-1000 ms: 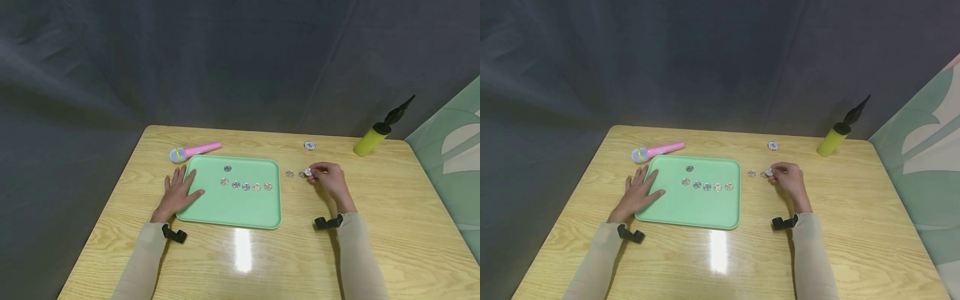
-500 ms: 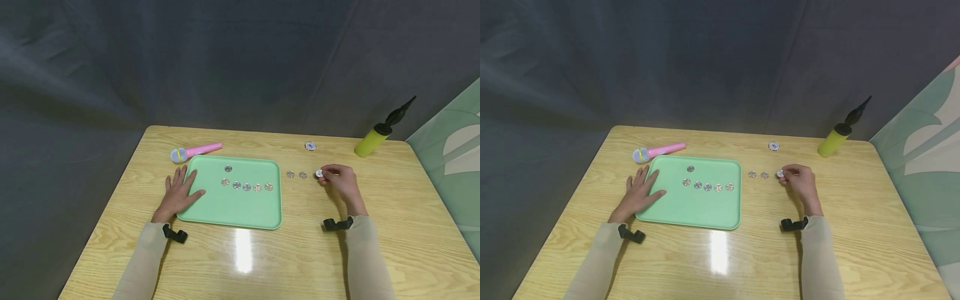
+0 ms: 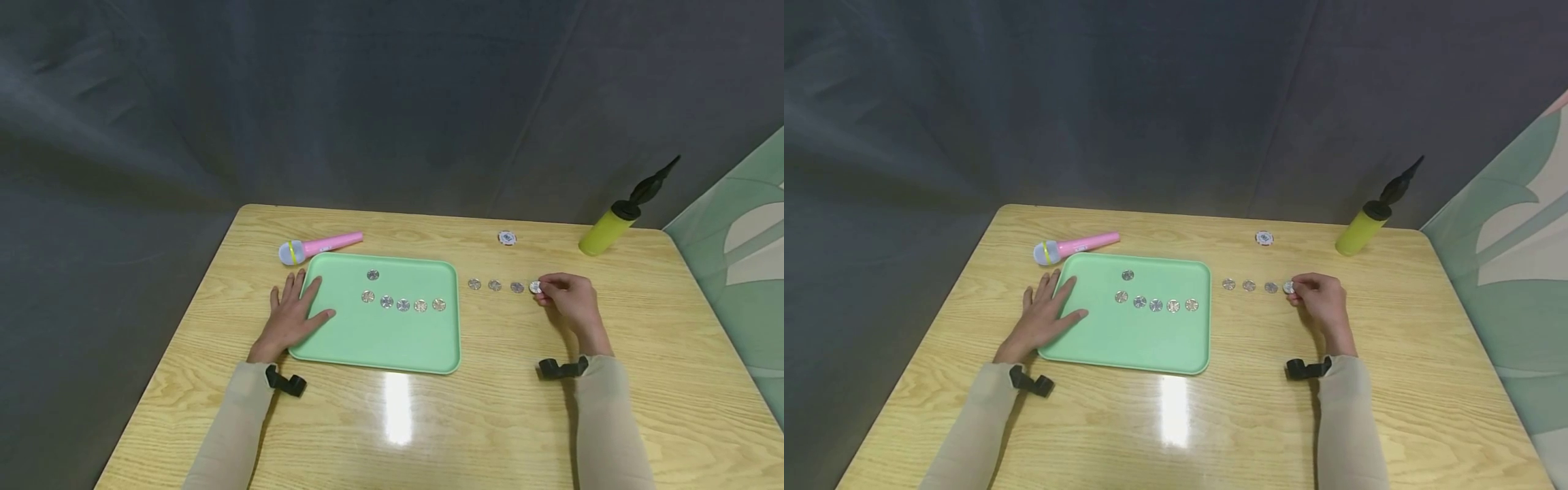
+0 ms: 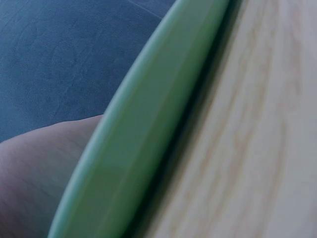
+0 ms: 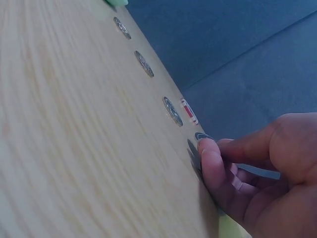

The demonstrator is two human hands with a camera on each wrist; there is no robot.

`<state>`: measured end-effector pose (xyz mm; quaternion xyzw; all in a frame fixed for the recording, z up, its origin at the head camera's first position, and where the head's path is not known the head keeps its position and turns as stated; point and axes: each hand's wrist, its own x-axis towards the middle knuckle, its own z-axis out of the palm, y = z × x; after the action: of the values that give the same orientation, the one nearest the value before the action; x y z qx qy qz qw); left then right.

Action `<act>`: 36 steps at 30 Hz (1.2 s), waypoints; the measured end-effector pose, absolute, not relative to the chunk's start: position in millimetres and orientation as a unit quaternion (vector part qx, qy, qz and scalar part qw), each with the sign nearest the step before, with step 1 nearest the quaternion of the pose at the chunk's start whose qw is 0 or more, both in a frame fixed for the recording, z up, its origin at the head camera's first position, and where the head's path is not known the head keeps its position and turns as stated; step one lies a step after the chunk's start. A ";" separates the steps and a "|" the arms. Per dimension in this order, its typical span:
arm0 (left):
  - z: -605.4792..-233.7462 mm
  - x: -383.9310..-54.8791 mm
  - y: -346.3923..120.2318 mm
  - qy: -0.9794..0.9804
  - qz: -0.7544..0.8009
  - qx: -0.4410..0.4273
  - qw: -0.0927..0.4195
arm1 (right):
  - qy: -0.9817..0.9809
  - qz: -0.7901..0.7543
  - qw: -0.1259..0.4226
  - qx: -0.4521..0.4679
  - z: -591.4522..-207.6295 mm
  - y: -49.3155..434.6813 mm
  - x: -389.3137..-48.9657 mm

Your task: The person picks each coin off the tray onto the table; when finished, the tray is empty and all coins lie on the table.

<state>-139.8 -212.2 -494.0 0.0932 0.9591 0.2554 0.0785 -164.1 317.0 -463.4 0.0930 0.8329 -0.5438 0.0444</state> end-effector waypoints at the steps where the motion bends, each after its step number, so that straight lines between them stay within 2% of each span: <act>1: -494.1 -139.8 -212.3 0.959 0.255 0.093 0.078 | 0.833 -0.543 0.044 0.093 -463.9 317.5 -164.3; 36: -496.2 -140.2 -213.1 0.960 0.252 0.095 0.075 | 0.874 -0.471 0.027 0.121 -465.9 316.6 -167.4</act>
<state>-140.2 -213.1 -496.2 0.0947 0.9603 0.2515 0.0746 -167.4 316.6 -465.9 0.1210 0.8736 -0.4705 0.0270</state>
